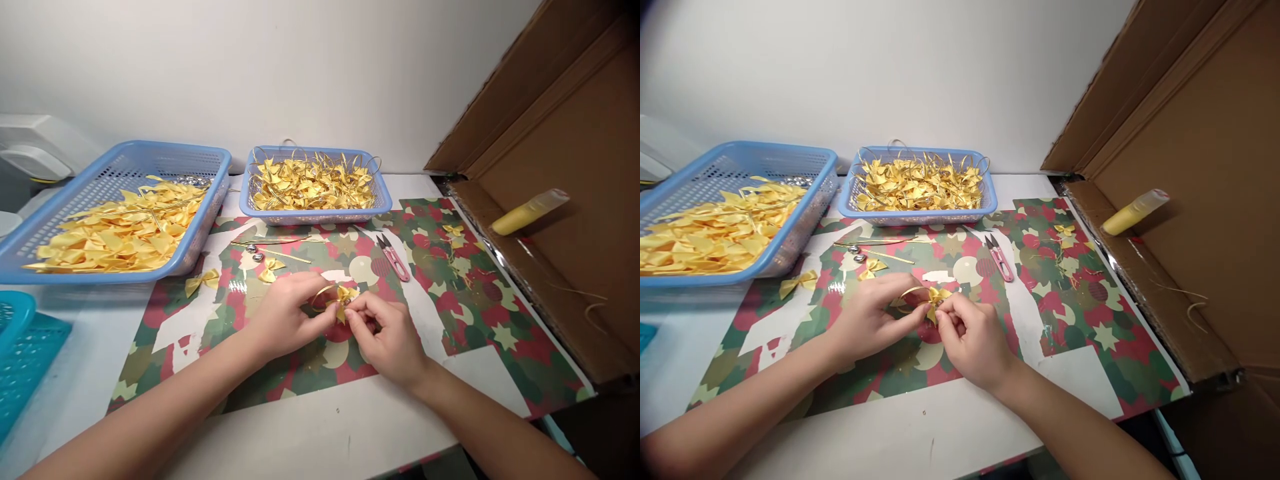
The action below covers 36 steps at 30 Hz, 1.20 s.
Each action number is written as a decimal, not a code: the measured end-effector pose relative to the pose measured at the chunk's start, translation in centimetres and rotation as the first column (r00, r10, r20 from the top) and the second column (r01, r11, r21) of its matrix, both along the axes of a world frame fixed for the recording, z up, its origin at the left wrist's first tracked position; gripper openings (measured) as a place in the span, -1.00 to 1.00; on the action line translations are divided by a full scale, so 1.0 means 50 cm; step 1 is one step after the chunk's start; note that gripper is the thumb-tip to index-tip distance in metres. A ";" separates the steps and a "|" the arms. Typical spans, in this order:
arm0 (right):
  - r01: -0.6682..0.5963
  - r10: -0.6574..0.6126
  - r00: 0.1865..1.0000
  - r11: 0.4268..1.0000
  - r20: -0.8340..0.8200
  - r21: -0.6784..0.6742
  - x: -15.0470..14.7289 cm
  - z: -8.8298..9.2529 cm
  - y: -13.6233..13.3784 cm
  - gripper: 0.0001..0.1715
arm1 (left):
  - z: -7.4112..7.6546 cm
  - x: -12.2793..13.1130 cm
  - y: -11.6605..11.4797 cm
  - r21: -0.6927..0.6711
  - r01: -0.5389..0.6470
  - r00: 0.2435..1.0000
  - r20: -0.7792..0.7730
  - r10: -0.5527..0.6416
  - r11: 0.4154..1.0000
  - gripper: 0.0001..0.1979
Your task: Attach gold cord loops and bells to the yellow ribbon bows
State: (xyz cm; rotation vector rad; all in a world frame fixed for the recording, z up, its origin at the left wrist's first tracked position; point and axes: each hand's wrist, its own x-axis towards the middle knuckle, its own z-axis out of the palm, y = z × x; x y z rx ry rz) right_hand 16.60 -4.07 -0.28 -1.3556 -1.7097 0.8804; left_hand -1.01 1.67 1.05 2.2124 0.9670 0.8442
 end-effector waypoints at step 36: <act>-0.020 0.010 0.990 0.997 -0.138 -0.069 0.001 -0.008 -0.007 -0.80 | 0.012 -0.003 0.008 -0.473 0.103 0.987 0.155 -0.033 0.875 -0.77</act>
